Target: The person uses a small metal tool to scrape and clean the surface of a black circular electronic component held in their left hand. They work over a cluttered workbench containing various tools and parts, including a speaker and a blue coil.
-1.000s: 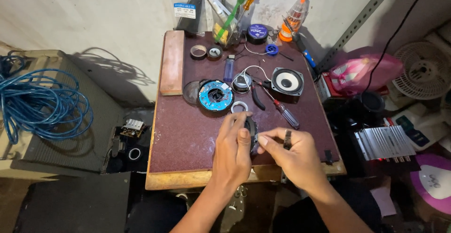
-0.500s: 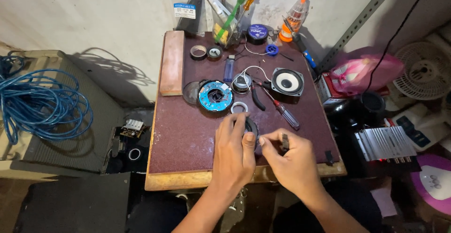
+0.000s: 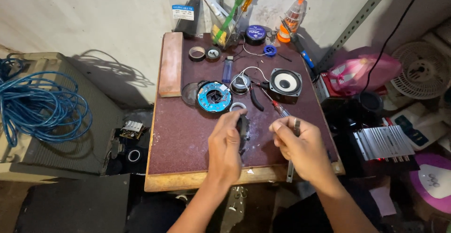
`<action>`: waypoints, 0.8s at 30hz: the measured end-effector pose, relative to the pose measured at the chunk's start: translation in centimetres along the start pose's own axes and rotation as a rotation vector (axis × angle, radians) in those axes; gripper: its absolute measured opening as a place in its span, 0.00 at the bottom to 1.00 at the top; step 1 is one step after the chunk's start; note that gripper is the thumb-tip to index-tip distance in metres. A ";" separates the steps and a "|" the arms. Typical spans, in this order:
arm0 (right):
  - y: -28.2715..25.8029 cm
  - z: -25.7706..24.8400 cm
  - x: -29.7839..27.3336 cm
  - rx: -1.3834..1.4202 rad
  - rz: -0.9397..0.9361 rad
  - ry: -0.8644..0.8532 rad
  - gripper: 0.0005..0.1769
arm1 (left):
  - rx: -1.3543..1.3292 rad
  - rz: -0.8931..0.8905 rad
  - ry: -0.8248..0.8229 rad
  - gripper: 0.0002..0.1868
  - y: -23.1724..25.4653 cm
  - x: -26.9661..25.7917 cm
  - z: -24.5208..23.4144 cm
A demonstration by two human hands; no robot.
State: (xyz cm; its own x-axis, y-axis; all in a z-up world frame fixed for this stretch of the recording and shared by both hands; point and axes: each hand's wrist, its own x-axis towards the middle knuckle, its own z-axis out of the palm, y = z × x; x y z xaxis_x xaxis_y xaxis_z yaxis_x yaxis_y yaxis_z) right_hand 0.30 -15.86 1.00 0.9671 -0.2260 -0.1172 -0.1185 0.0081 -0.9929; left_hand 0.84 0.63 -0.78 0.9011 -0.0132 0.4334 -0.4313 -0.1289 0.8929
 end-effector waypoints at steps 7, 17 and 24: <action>0.4 -0.2 0.7 -0.050 -0.097 -0.048 0.10 | -0.242 -0.130 0.007 0.43 -1.3 0.7 -1.2; 0.4 -0.1 1.1 -0.094 -0.097 -0.305 0.20 | -0.620 -0.162 0.078 0.49 -0.5 1.0 -2.8; 2.6 -0.7 2.7 -0.769 -0.735 -0.244 0.13 | -0.622 -0.101 0.131 0.47 -0.4 1.1 -3.4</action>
State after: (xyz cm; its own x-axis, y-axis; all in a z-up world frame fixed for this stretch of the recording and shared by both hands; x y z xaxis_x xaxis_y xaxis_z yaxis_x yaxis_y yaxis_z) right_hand 2.48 -17.17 -1.92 0.8677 0.2733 0.4153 0.4796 -0.6802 -0.5543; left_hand 1.89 4.03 -0.23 0.9429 0.0951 0.3193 -0.3248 0.4764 0.8171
